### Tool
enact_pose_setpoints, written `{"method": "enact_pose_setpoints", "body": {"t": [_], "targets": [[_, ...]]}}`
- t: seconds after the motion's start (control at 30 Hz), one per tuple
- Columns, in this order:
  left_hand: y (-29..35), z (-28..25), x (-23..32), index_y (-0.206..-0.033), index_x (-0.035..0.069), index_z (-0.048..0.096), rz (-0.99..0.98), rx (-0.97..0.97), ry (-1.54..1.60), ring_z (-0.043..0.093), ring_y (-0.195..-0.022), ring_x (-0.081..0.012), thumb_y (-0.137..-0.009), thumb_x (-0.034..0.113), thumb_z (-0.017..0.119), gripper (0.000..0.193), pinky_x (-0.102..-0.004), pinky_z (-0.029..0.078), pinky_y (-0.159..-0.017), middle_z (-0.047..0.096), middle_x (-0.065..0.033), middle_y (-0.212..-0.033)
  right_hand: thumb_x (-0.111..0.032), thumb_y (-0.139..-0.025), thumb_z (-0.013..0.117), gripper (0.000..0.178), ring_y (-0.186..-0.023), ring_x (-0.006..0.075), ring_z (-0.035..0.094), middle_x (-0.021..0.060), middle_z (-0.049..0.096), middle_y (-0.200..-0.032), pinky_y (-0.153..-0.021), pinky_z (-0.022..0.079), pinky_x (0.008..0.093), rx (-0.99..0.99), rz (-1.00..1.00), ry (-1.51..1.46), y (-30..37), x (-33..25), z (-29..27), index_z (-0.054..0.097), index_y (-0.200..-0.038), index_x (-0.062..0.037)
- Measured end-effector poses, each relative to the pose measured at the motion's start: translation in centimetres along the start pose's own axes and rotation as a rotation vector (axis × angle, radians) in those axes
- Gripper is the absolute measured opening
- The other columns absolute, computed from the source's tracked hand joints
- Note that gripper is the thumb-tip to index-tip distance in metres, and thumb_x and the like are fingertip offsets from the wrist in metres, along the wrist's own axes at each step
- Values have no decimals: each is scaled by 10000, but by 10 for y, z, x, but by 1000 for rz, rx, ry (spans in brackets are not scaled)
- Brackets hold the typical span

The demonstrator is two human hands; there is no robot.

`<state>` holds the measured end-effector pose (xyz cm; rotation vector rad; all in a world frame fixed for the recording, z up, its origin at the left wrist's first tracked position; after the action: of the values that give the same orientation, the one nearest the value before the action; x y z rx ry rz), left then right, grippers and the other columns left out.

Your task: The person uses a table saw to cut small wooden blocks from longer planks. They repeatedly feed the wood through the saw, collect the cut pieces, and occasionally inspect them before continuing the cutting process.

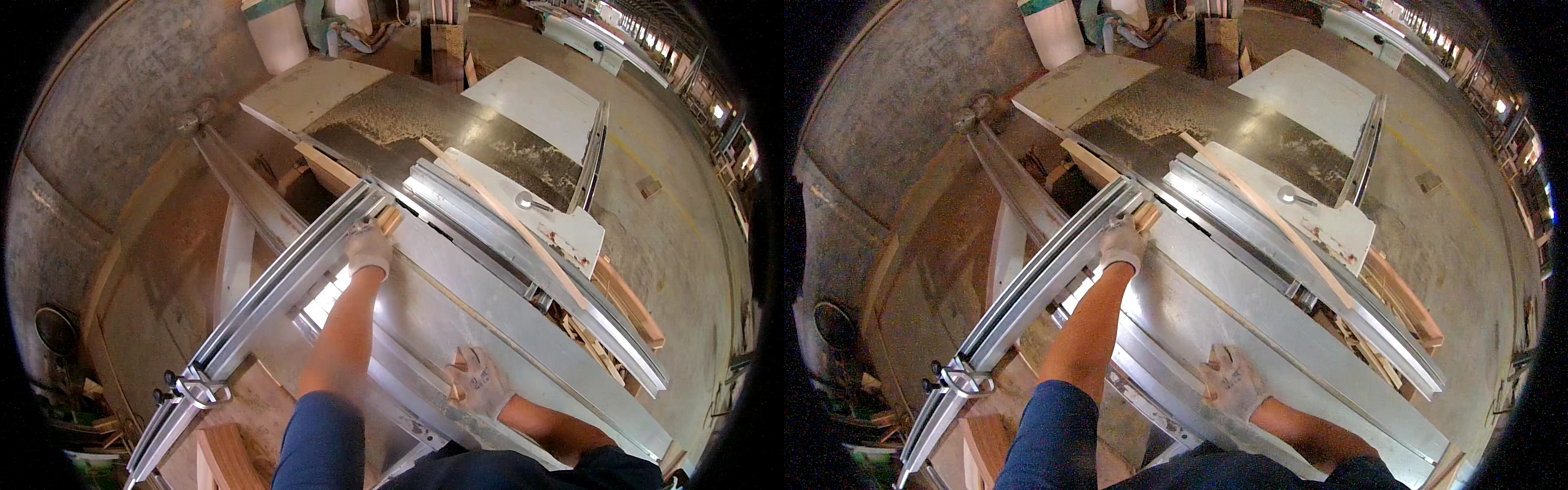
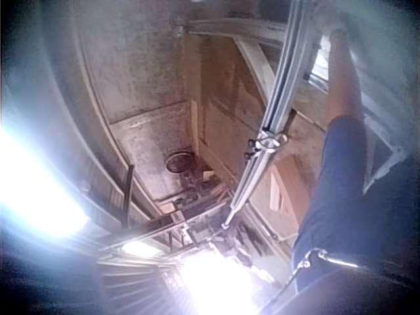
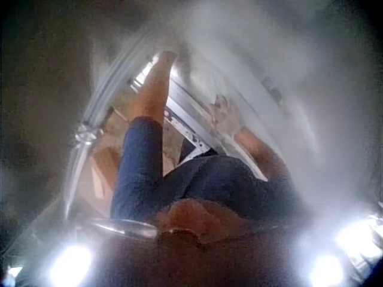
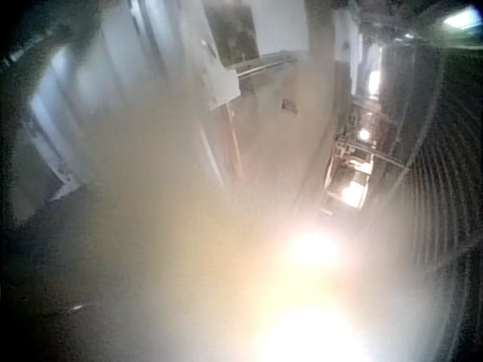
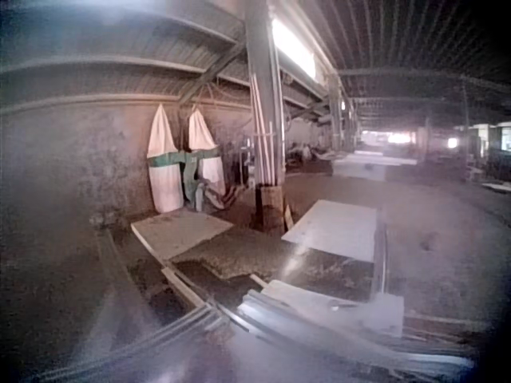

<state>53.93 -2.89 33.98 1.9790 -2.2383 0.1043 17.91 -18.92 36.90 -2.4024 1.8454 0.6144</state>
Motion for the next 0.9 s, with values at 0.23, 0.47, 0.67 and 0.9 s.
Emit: {"method": "enact_pose_setpoints", "body": {"t": [0.23,0.47,0.67,0.9], "targets": [[-3,20,17,-1380,118,643,-35,-101,52,715,-1203,-354,-974,410,704,504,-457,561,-1035,736,-186,-1279,-451,-733,903,677,-1386,484,437,276,413,-1514,-1128,445,590,53,79,-39,41,-6,-1,692,-1309,-164],[122,-7,9,-1241,45,689,-87,-57,378,735,-1117,-372,-909,239,750,389,-449,590,-954,751,-195,-1229,-421,-715,873,689,-1399,488,451,294,423,-1528,-1114,452,599,150,27,-53,36,7,18,679,-1310,-131],[316,-6,-36,-1173,32,740,-376,85,733,770,-1036,-343,-848,423,867,524,-422,593,-958,800,-167,-1114,-310,-718,815,641,-1285,493,542,301,571,-1408,-1105,427,625,369,-125,-20,5,22,54,651,-1294,-81],[493,-18,-105,-1148,29,750,-623,314,765,776,-1036,-293,-825,245,872,408,-403,597,-974,795,-174,-1103,-311,-717,875,789,-1547,457,368,291,461,-1618,-1292,251,568,314,-106,0,-6,31,64,561,-1417,-126]]}}
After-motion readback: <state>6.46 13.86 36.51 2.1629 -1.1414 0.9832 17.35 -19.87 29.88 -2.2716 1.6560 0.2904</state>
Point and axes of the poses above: each hand's wrist, its own y-axis away from the middle knuckle, its own z-axis out of the palm, x = y × z, the point moved 1 cm from there along -y, towards the middle knuckle
